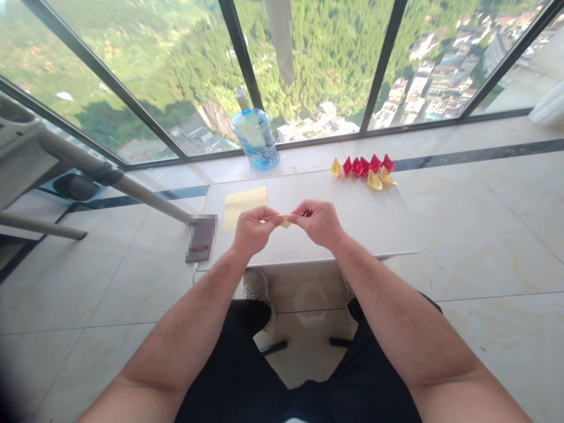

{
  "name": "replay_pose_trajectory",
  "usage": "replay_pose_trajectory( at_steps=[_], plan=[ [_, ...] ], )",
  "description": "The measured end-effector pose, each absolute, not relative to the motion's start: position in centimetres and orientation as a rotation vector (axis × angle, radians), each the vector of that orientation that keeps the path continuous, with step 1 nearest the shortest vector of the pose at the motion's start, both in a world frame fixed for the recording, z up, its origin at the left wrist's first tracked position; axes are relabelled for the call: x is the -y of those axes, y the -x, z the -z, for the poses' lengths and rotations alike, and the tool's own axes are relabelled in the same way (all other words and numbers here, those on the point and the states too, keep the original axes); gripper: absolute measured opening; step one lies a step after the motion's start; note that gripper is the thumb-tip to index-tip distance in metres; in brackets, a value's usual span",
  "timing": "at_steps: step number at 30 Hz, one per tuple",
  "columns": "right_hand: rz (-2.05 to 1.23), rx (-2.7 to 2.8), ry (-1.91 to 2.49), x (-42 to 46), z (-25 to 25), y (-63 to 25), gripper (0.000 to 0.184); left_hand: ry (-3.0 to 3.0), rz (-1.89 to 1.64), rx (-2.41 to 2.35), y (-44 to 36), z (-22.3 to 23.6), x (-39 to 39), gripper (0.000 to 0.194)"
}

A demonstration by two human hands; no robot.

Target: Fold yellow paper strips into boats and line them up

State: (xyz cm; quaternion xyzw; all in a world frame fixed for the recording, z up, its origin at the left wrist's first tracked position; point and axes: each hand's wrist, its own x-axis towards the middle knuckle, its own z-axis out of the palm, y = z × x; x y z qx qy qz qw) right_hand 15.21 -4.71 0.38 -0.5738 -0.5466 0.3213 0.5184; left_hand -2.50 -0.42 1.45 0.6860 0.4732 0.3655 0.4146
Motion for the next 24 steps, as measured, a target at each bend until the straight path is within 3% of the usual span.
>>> replay_pose_trajectory(
  at_steps=[24],
  plan=[
    [-0.765,1.303,1.395,4.3,-1.1,-17.6,0.024,-1.808,-0.845,-1.169,4.0,-1.4,-1.0,0.021]
  ],
)
